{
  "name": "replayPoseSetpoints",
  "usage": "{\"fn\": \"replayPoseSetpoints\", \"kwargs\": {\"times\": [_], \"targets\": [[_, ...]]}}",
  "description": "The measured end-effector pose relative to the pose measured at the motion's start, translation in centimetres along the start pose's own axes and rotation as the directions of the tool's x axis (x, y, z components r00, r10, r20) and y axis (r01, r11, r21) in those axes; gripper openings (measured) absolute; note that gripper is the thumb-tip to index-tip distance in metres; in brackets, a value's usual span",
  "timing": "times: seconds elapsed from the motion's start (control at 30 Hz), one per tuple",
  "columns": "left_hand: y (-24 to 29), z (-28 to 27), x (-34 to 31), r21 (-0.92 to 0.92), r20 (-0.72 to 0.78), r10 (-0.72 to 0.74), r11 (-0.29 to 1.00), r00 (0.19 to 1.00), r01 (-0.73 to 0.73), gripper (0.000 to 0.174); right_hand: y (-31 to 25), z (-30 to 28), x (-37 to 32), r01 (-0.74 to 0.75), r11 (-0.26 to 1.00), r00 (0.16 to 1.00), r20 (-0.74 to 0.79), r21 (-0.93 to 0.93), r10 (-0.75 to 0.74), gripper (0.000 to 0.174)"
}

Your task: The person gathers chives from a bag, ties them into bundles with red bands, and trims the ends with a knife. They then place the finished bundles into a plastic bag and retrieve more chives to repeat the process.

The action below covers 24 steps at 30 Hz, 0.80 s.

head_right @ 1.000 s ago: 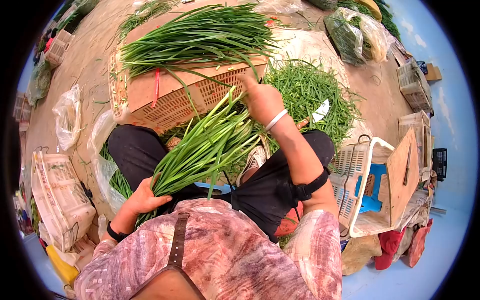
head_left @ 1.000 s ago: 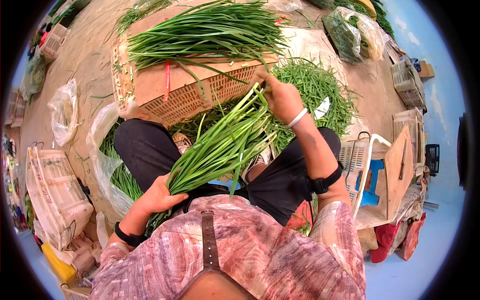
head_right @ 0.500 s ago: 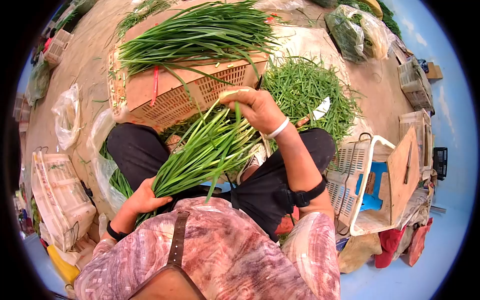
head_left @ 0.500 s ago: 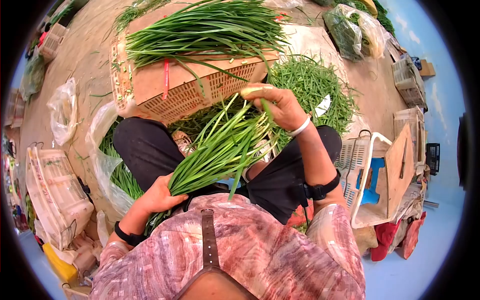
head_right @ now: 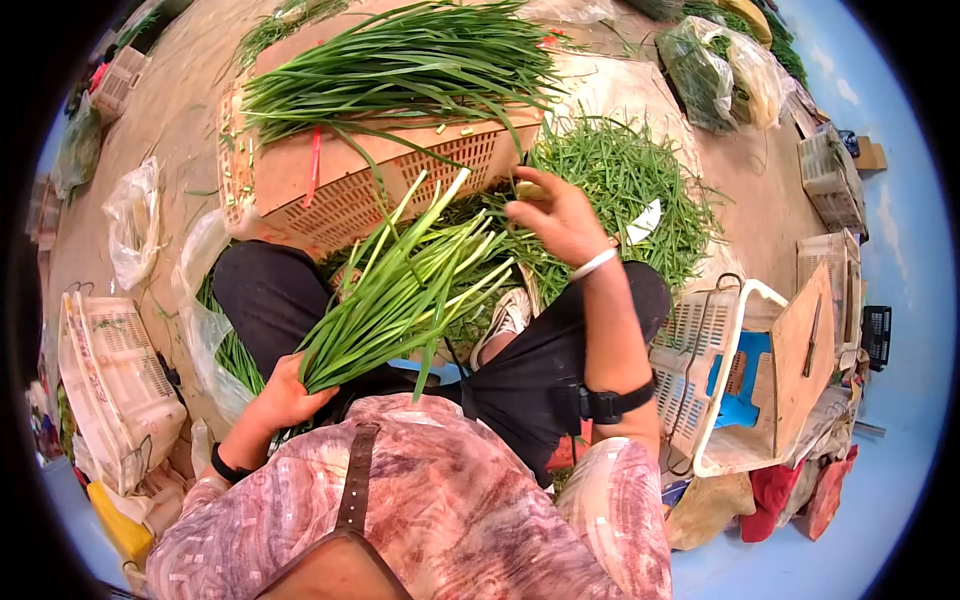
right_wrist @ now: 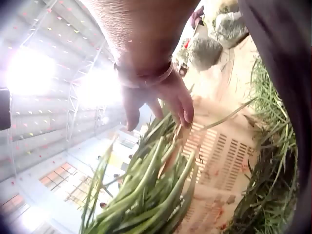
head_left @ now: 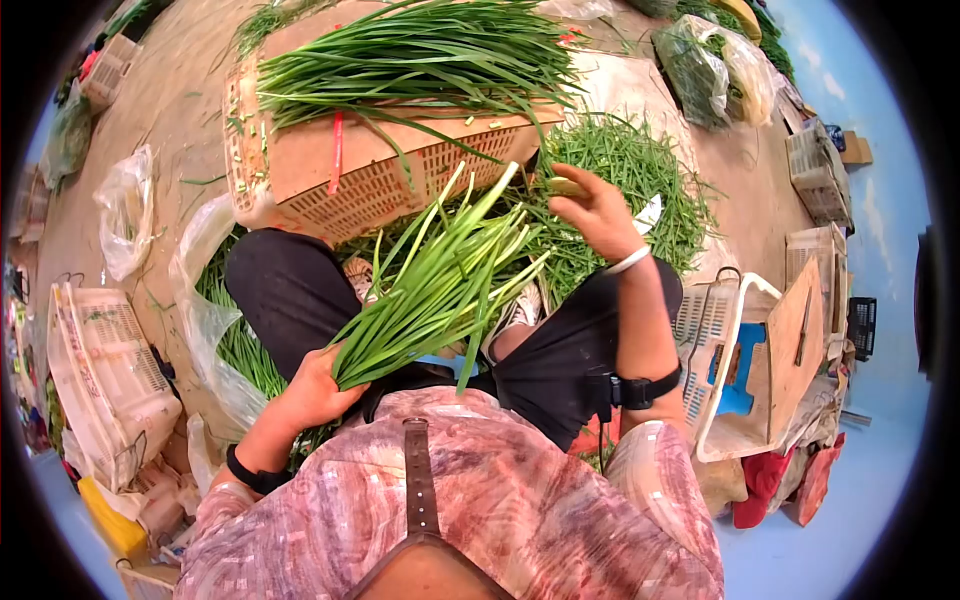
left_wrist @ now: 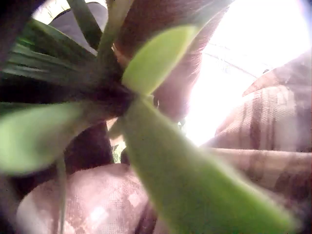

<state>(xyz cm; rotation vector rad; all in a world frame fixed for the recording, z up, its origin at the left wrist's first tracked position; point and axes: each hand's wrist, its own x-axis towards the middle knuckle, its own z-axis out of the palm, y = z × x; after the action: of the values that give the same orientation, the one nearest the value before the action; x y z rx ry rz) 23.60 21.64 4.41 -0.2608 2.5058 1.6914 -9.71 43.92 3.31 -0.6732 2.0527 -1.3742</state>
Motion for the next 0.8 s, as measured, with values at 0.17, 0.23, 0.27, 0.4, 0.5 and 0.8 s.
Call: {"fn": "replayPoseSetpoints", "kwargs": {"times": [0.17,0.23,0.27,0.4,0.5,0.8], "targets": [[-0.1,-1.2,-0.5,0.349,-0.158,0.221,0.924,0.962,-0.155,0.045,-0.4,3.2,0.7,0.129,0.991,0.97,0.21,-0.029,-0.12,0.051],[-0.1,-2.8,-1.0,0.5,-0.166,0.218,0.859,0.962,-0.109,0.048,-1.7,2.5,0.3,-0.01,0.946,0.969,0.236,0.324,-0.071,0.04],[0.5,-3.2,-0.8,0.559,-0.228,0.297,0.82,0.927,-0.125,0.052,-1.5,2.1,0.2,0.017,0.963,0.964,0.253,0.269,-0.088,0.034],[0.5,-4.8,-1.0,0.676,-0.28,0.325,0.735,0.903,-0.055,0.059,-2.2,2.4,-0.7,0.064,0.995,0.931,0.354,0.074,-0.086,0.009],[-0.1,-5.7,-0.9,0.736,-0.296,0.434,0.671,0.851,-0.086,0.059,-2.6,2.0,-0.5,0.042,0.998,0.953,0.299,0.042,-0.053,0.009],[-1.0,-6.3,-1.0,0.798,-0.333,0.513,0.6,0.791,-0.052,0.055,-5.5,6.6,2.1,0.239,0.968,0.962,0.155,-0.083,-0.224,0.041]]}}
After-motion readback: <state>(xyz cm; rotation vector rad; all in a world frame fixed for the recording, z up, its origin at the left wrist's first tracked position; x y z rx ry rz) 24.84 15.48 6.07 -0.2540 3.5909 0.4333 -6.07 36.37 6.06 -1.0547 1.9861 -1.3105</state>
